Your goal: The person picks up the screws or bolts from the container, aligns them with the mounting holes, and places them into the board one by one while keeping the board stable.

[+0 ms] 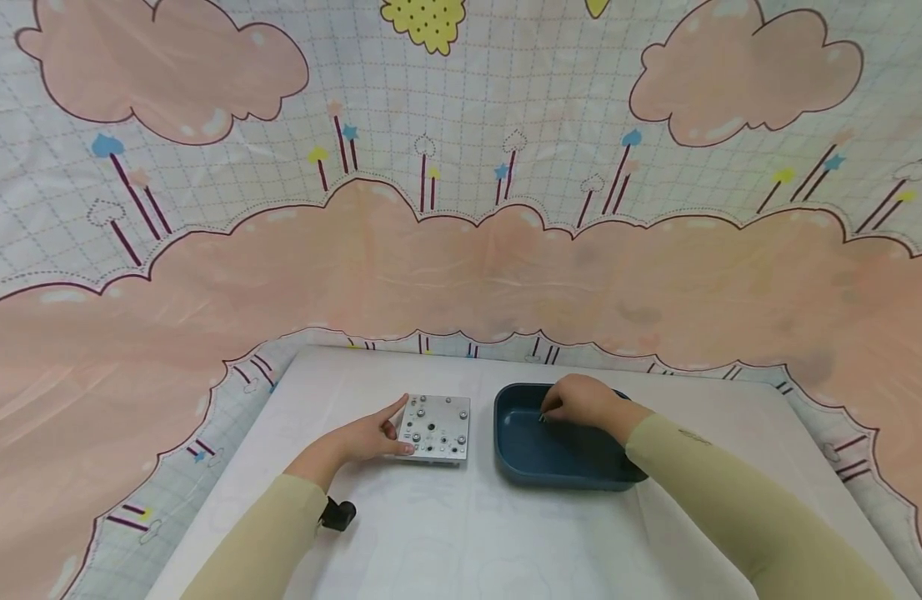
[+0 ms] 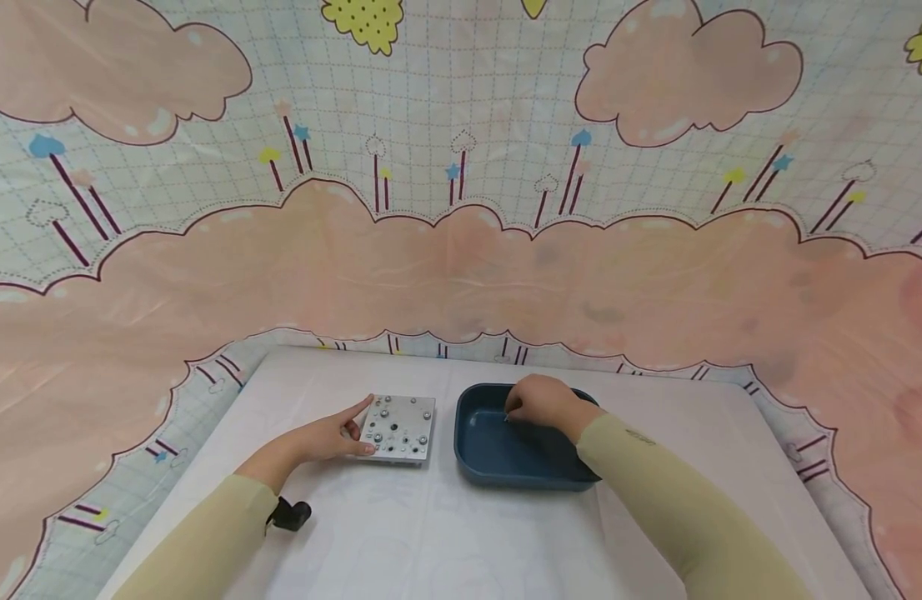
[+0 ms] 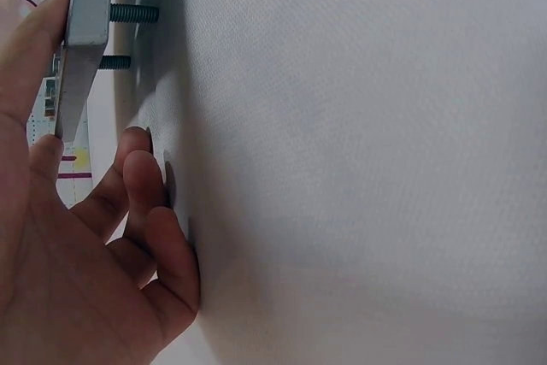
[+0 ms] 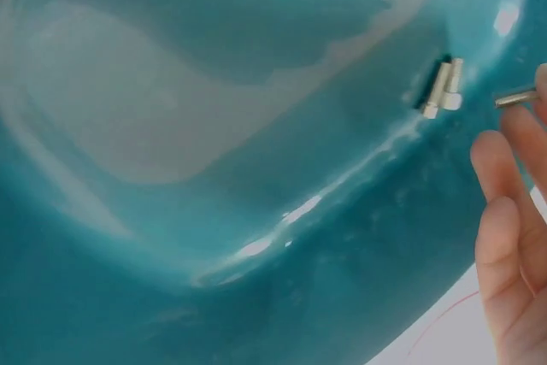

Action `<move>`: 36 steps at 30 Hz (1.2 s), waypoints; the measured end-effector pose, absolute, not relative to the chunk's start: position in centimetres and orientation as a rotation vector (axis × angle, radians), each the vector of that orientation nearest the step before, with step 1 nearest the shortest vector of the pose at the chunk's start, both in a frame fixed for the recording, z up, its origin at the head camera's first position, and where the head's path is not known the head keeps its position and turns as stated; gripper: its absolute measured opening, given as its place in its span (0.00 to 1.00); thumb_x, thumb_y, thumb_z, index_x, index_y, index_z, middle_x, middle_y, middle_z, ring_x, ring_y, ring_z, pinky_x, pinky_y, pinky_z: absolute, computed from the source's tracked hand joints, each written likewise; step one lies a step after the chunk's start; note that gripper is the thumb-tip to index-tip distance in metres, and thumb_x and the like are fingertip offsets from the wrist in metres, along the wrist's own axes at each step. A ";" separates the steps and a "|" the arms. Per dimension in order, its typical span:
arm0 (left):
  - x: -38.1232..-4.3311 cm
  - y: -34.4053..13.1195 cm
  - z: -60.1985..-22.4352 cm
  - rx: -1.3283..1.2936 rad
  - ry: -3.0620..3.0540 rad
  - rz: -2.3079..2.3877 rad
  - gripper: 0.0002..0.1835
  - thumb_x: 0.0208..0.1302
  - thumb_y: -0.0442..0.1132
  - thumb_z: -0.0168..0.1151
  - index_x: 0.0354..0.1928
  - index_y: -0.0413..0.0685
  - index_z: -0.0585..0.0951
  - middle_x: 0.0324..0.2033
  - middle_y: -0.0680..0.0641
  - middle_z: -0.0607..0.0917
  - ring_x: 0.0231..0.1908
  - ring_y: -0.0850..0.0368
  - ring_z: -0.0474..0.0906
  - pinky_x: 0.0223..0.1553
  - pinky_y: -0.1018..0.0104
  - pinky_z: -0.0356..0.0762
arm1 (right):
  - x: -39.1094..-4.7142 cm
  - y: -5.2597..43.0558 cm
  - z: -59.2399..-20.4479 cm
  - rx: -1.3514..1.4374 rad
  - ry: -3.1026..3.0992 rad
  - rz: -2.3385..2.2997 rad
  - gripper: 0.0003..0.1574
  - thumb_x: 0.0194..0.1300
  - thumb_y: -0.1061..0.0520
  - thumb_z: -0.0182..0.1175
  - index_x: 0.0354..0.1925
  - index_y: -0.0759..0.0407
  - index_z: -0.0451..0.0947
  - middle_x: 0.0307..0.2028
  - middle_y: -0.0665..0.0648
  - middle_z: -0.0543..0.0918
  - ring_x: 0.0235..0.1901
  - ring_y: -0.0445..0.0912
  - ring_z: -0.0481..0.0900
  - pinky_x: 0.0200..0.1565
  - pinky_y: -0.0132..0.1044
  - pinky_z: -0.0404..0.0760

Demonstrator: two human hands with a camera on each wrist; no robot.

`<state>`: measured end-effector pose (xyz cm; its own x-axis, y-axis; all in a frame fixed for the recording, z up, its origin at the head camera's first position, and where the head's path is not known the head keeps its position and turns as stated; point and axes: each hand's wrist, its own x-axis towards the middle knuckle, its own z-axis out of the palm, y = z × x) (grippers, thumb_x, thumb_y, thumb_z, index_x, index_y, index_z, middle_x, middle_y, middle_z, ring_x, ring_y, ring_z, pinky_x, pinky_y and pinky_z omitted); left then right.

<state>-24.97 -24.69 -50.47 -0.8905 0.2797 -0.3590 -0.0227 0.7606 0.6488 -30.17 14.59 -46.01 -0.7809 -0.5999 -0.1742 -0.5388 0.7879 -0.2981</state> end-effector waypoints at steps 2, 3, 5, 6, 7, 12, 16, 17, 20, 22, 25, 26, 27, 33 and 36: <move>-24.9 -24.7 -50.4 0.192 2.518 0.932 0.58 0.53 0.56 0.75 0.79 0.60 0.48 0.39 0.48 0.74 0.42 0.52 0.69 0.49 0.51 0.64 | -30.1 14.5 -45.8 -0.892 2.717 -0.380 0.07 0.65 0.53 0.67 0.40 0.50 0.89 0.35 0.43 0.86 0.34 0.37 0.79 0.43 0.39 0.80; -24.9 -24.7 -50.4 0.193 2.519 0.930 0.58 0.53 0.56 0.75 0.80 0.60 0.48 0.39 0.49 0.74 0.42 0.52 0.69 0.49 0.52 0.64 | -30.1 14.4 -45.7 -0.898 2.715 -0.400 0.08 0.65 0.53 0.67 0.41 0.51 0.89 0.35 0.43 0.86 0.34 0.37 0.79 0.42 0.39 0.80; -24.9 -24.7 -50.3 0.193 2.518 0.930 0.58 0.53 0.56 0.75 0.80 0.60 0.48 0.39 0.48 0.74 0.42 0.52 0.69 0.49 0.51 0.65 | -30.0 14.2 -45.5 -0.887 2.711 -0.442 0.09 0.66 0.53 0.66 0.42 0.52 0.89 0.35 0.44 0.86 0.35 0.38 0.80 0.43 0.39 0.80; -24.9 -24.6 -50.3 0.188 2.517 0.931 0.58 0.53 0.56 0.75 0.80 0.60 0.48 0.39 0.48 0.74 0.42 0.52 0.69 0.49 0.51 0.64 | -30.0 14.1 -45.4 -0.876 2.712 -0.458 0.10 0.66 0.52 0.66 0.43 0.52 0.89 0.36 0.44 0.87 0.36 0.38 0.81 0.44 0.40 0.80; -24.9 -24.6 -50.3 0.185 2.517 0.934 0.58 0.53 0.57 0.75 0.79 0.61 0.48 0.39 0.48 0.74 0.42 0.52 0.69 0.49 0.51 0.64 | -29.9 14.0 -45.2 -0.864 2.711 -0.479 0.11 0.67 0.52 0.66 0.44 0.52 0.89 0.37 0.44 0.87 0.38 0.39 0.81 0.45 0.41 0.80; -25.0 -24.6 -50.4 0.169 2.513 0.936 0.58 0.53 0.57 0.75 0.79 0.63 0.48 0.40 0.48 0.74 0.41 0.52 0.69 0.48 0.52 0.65 | -29.6 13.2 -44.5 -0.789 2.704 -0.577 0.14 0.67 0.49 0.65 0.47 0.51 0.88 0.41 0.45 0.87 0.44 0.42 0.82 0.49 0.44 0.79; -25.0 -24.6 -50.4 0.170 2.510 0.933 0.58 0.54 0.56 0.75 0.79 0.63 0.48 0.39 0.48 0.74 0.41 0.52 0.70 0.47 0.53 0.65 | -29.5 12.2 -44.3 -0.787 2.701 -0.659 0.13 0.66 0.49 0.66 0.47 0.50 0.89 0.42 0.46 0.87 0.43 0.40 0.82 0.49 0.43 0.79; -25.0 -24.6 -50.3 0.168 2.507 0.937 0.58 0.54 0.56 0.75 0.79 0.63 0.48 0.39 0.48 0.74 0.41 0.52 0.70 0.48 0.53 0.65 | -29.5 11.9 -44.4 -0.786 2.702 -0.674 0.13 0.66 0.48 0.66 0.47 0.49 0.89 0.43 0.46 0.87 0.42 0.40 0.82 0.48 0.42 0.79; -25.0 -24.6 -50.3 0.179 2.507 0.937 0.58 0.53 0.57 0.75 0.80 0.61 0.47 0.39 0.47 0.74 0.41 0.52 0.69 0.48 0.52 0.64 | -29.5 10.9 -44.7 -0.760 2.686 -0.746 0.12 0.66 0.46 0.66 0.46 0.46 0.88 0.44 0.46 0.86 0.39 0.39 0.81 0.43 0.39 0.80; -25.0 -24.7 -50.4 0.191 2.507 0.928 0.58 0.54 0.57 0.74 0.80 0.60 0.47 0.40 0.47 0.74 0.42 0.52 0.69 0.48 0.52 0.64 | -29.4 10.1 -44.9 -0.714 2.662 -0.805 0.12 0.66 0.46 0.66 0.46 0.45 0.88 0.44 0.45 0.86 0.38 0.39 0.81 0.39 0.38 0.81; -25.0 -24.7 -50.4 0.195 2.509 0.924 0.58 0.55 0.57 0.73 0.80 0.60 0.47 0.40 0.47 0.73 0.42 0.52 0.69 0.48 0.53 0.64 | -29.4 8.9 -45.2 -0.696 2.628 -0.874 0.12 0.66 0.47 0.66 0.45 0.47 0.88 0.43 0.45 0.86 0.38 0.40 0.81 0.38 0.38 0.80; -25.0 -24.7 -50.4 0.193 2.509 0.922 0.58 0.55 0.57 0.73 0.80 0.60 0.47 0.40 0.47 0.73 0.42 0.52 0.69 0.48 0.53 0.64 | -29.3 8.4 -45.2 -0.691 2.615 -0.891 0.12 0.66 0.47 0.66 0.45 0.47 0.88 0.42 0.45 0.86 0.37 0.40 0.81 0.38 0.38 0.80; -25.0 -24.7 -50.4 0.196 2.510 0.921 0.58 0.55 0.57 0.74 0.80 0.60 0.47 0.40 0.47 0.73 0.42 0.52 0.69 0.47 0.53 0.64 | -29.3 8.0 -45.2 -0.694 2.603 -0.904 0.12 0.66 0.48 0.66 0.45 0.48 0.88 0.42 0.45 0.86 0.38 0.39 0.81 0.40 0.37 0.80; -25.0 -24.7 -50.5 0.190 2.507 0.940 0.58 0.54 0.56 0.74 0.80 0.61 0.48 0.39 0.48 0.73 0.40 0.53 0.69 0.46 0.54 0.64 | -29.1 5.5 -45.0 -0.692 2.526 -0.987 0.13 0.67 0.50 0.66 0.46 0.53 0.88 0.40 0.53 0.87 0.32 0.41 0.81 0.37 0.38 0.79; -25.0 -24.7 -50.6 0.187 2.506 0.938 0.58 0.54 0.57 0.74 0.80 0.61 0.48 0.39 0.48 0.74 0.40 0.53 0.69 0.45 0.54 0.64 | -28.9 4.1 -44.8 -0.699 2.514 -0.996 0.13 0.68 0.51 0.65 0.47 0.55 0.87 0.40 0.55 0.87 0.31 0.42 0.81 0.35 0.38 0.78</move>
<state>-24.98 -24.73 -50.56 -0.8871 0.2786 -0.3681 -0.0316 0.7589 0.6505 -28.93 4.10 -44.81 -0.8184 -0.5588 -0.1343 -0.3153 0.6318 -0.7081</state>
